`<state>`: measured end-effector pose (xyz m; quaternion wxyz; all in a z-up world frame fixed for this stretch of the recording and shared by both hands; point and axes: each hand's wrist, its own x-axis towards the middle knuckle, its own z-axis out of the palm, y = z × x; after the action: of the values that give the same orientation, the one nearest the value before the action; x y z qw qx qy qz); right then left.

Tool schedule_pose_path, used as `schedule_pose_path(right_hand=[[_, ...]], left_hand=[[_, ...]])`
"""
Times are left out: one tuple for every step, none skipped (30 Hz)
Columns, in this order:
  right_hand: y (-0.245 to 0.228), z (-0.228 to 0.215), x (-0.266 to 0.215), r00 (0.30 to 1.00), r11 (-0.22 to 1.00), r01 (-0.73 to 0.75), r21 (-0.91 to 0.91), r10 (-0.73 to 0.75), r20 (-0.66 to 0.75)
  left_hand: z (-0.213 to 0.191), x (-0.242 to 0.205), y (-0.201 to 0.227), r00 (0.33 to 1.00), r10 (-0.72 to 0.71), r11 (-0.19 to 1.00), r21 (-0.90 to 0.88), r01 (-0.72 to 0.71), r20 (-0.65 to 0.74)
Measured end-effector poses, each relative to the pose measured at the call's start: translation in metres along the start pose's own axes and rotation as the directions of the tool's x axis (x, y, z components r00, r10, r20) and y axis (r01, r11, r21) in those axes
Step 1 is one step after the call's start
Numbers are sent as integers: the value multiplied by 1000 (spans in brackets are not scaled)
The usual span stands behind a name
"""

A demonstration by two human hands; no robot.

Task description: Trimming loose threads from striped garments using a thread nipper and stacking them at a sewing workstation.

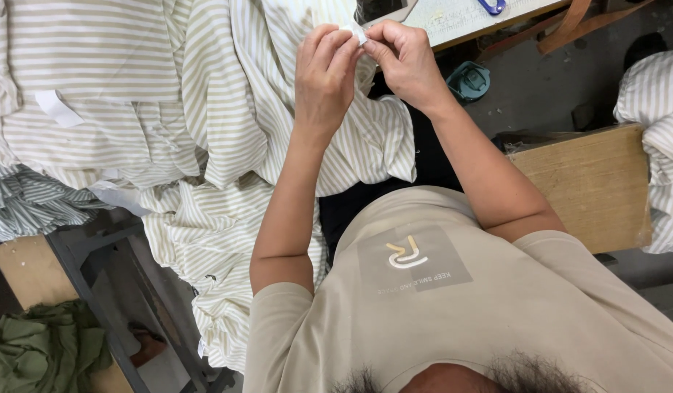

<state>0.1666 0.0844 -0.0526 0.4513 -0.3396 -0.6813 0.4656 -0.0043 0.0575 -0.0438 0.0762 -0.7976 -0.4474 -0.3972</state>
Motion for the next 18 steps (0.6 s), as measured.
schedule_pose_path(right_hand=[[-3, -1, 1, 1000, 1000, -2, 0, 2, 3], [-7, -2, 3, 999, 999, 31, -14, -31, 22], [-10, -4, 4, 997, 998, 64, -27, -63, 42], [-9, -4, 4, 997, 998, 62, -28, -61, 43], [-7, -5, 4, 997, 997, 55, -54, -52, 51], [-5, -6, 4, 997, 996, 47, -79, -42, 59], [-5, -6, 4, 998, 996, 44, -79, -40, 58], [-5, -6, 5, 997, 993, 57, -100, -51, 63], [-5, -5, 6, 996, 990, 70, -120, -62, 68], [-3, -6, 6, 996, 990, 70, -120, -62, 69], [-1, -6, 7, 995, 982, 92, -167, -83, 61], [2, -6, 7, 993, 970, 112, -215, -102, 55], [3, -7, 8, 993, 970, 110, -215, -101, 54], [4, -8, 9, 991, 962, 128, -243, -119, 53], [6, -8, 11, 989, 952, 146, -270, -137, 52], [6, -12, 11, 989, 952, 146, -270, -137, 51], [6, -16, 11, 988, 935, 152, -320, -147, 41], [7, -20, 13, 987, 916, 159, -368, -158, 33]], left_hand=[[-1, 2, -1, 1000, -3, 1000, 0, 3, -1], [-2, 3, -2, 1000, 10, 999, -45, -10, 4], [-3, 5, -3, 1000, 24, 996, -89, -23, 7], [-5, 9, -2, 1000, 22, 996, -91, -21, 7], [-7, 13, -1, 999, 45, 991, -126, -43, 17], [-10, 16, 0, 997, 70, 985, -162, -64, 27], [-11, 18, 1, 997, 68, 984, -164, -63, 28], [-12, 20, 2, 996, 74, 988, -142, -67, 46], [-13, 22, 3, 995, 80, 990, -119, -72, 64], [-13, 23, 2, 995, 79, 990, -119, -71, 64], [-14, 24, 2, 996, 55, 986, -159, -43, 71], [-14, 25, 2, 996, 31, 980, -200, -14, 79], [-13, 24, 1, 996, 30, 979, -201, -14, 80], [-11, 24, 0, 993, -36, 966, -249, 64, 116], [-10, 23, -1, 983, -100, 945, -293, 143, 155], [-8, 23, -3, 983, -99, 945, -293, 142, 155], [-7, 24, -5, 979, -134, 925, -335, 180, 156], [-6, 24, -6, 973, -170, 902, -374, 218, 156]])
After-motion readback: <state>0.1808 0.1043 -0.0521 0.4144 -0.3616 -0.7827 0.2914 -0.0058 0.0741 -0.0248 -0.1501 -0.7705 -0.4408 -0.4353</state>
